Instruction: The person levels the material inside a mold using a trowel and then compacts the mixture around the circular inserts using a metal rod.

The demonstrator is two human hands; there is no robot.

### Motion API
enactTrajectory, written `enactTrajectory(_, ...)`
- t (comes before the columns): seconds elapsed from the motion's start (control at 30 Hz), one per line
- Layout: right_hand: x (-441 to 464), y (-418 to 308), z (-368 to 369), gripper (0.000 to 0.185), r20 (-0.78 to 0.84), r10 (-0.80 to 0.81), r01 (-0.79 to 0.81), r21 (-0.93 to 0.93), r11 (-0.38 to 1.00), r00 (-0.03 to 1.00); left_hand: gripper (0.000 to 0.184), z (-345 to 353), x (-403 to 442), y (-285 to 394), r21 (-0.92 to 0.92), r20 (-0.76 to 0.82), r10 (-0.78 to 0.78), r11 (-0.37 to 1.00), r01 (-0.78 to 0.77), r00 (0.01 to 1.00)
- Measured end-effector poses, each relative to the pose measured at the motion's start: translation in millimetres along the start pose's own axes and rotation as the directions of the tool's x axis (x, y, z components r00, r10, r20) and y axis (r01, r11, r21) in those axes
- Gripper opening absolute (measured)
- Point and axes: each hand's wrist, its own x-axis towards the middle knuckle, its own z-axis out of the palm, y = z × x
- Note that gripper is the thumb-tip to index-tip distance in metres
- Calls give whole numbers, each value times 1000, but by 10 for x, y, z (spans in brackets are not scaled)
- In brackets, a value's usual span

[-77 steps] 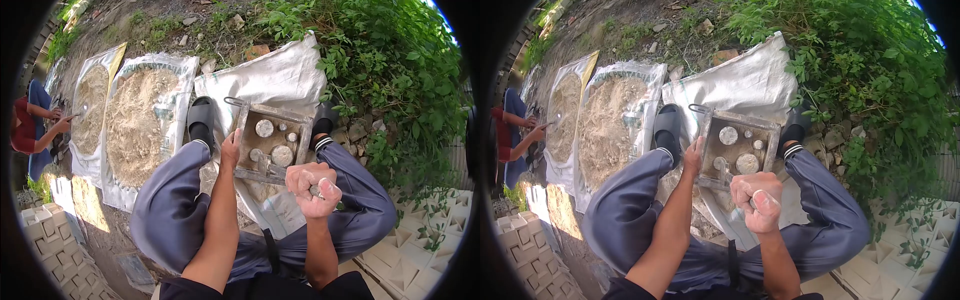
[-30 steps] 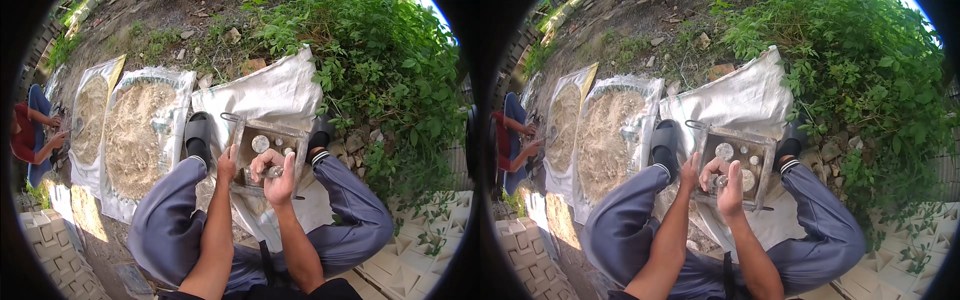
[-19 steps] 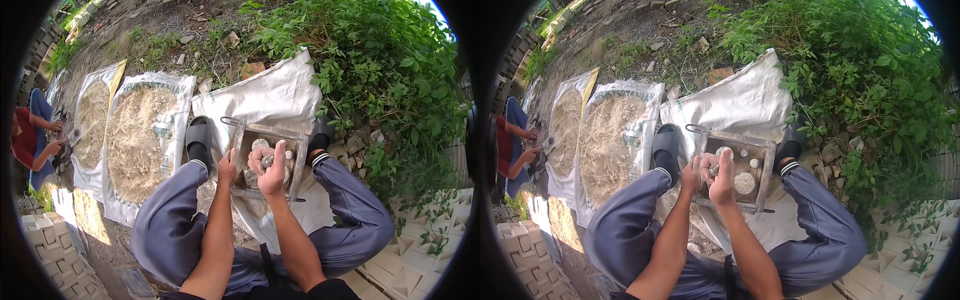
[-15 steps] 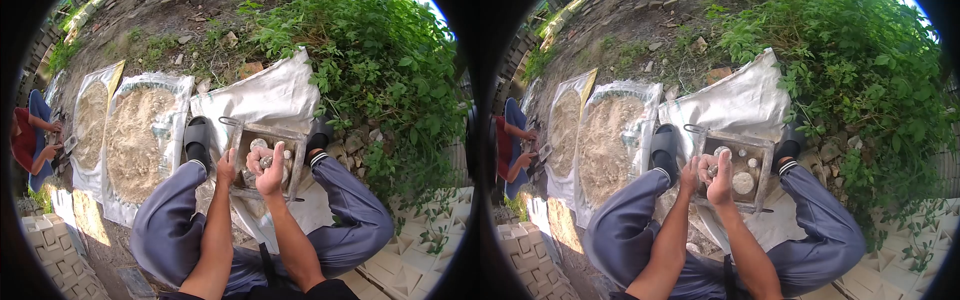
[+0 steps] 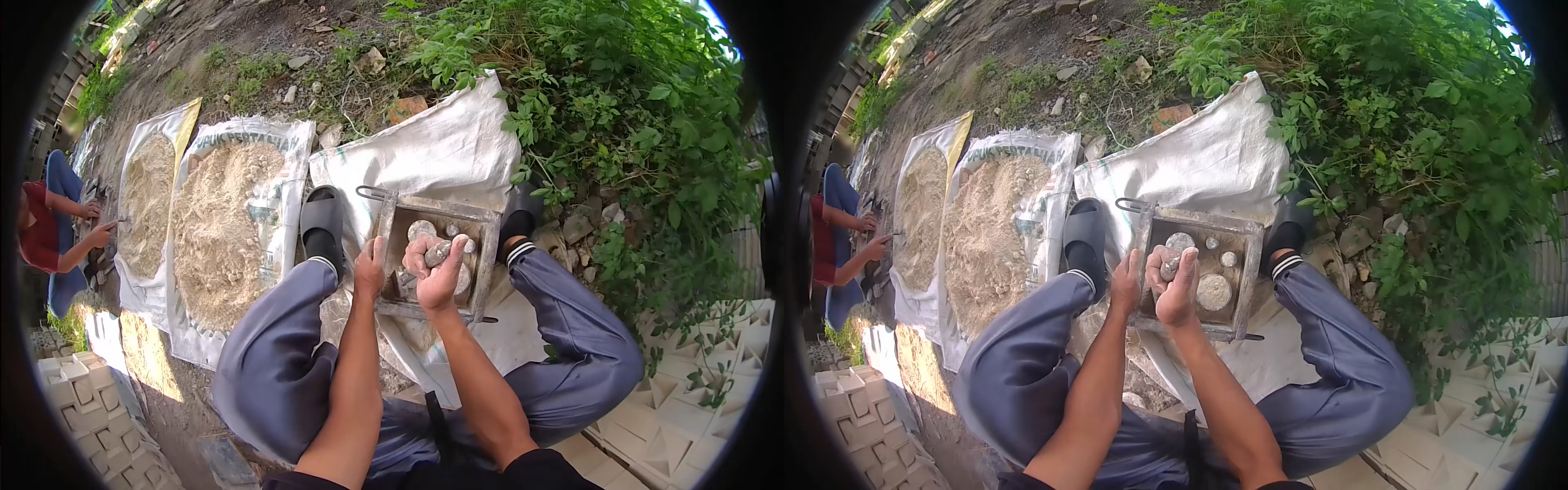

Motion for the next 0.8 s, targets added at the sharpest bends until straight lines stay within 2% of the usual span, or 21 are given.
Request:
enactTrajectory(0.03, -31, -31, 13, 75, 4, 4, -4, 3, 1000, 1000, 57, -10, -20, 53, -3, -18, 11, 1000, -11, 1000)
enactTrajectory(0.13, -136, -204, 139, 71, -6, -231, 230, -71, 971, 973, 55, -9, -8, 97, -4, -23, -23, 1000, 23, 999)
enactTrajectory(0.17, -147, -185, 126, 71, -7, -219, 218, -67, 974, 976, 54, -19, -20, 81, -30, -10, -25, 999, 25, 1000)
enactTrajectory(0.23, -118, -169, 76, 63, 240, -308, 370, -287, 884, 921, 54, -44, -18, 61, -9, 5, -42, 999, 42, 999)
enactTrajectory(0.27, -104, -123, 51, 51, 251, -287, 361, -336, 870, 924, 54, -45, -7, 72, 3, 16, -51, 999, 51, 999)
enactTrajectory(0.3, -92, -156, 74, 51, 253, -287, 363, -338, 868, 924, 54, -32, -4, 64, 13, 28, -58, 998, 58, 998)
enactTrajectory(0.33, -70, -205, 104, 46, 200, -224, 292, -442, 848, 954, 54, -16, 9, 7, 23, 17, 38, 999, -38, 999)
enactTrajectory(0.37, -40, -245, 116, 41, 138, -164, 213, -539, 815, 977, 54, -7, 24, -30, 16, 18, 40, 999, -41, 999)
enactTrajectory(0.4, 18, -235, 62, 35, 127, -96, 151, -550, 821, 987, 55, -14, 17, 1, -16, 20, 4, 1000, -4, 1000)
enactTrajectory(0.43, 108, -166, 48, 39, 54, 4, 21, -458, 889, 999, 55, -21, 3, 57, -49, 24, -32, 998, 33, 999)
enactTrajectory(0.5, 112, -262, 12, 47, -117, 69, -116, -467, 876, 991, 55, -15, -33, 145, -60, 7, -35, 998, 36, 999)
enactTrajectory(0.53, 68, -366, 55, 47, -118, 69, -117, -469, 875, 991, 55, -20, -39, 153, -47, 7, -38, 998, 39, 999)
enactTrajectory(0.6, -53, -486, 151, 52, -137, -44, -43, -572, 819, 990, 55, -54, -19, 145, -25, 0, -49, 999, 48, 999)
enactTrajectory(0.63, -103, -424, 169, 52, -135, -32, -51, -565, 824, 990, 55, -53, -16, 145, -34, 14, -51, 998, 52, 999)
enactTrajectory(0.7, -175, -326, 199, 52, -37, -84, 46, -593, 804, 996, 54, -73, -40, 111, -36, 32, -53, 998, 55, 998)
enactTrajectory(0.73, -139, -322, 206, 42, -1, -76, 62, -564, 824, 997, 55, -62, -30, 95, -33, 36, -59, 998, 60, 998)
enactTrajectory(0.8, -106, -386, 217, 46, -38, -87, 52, -548, 835, 995, 56, -32, -12, 103, -17, 17, -52, 998, 52, 999)
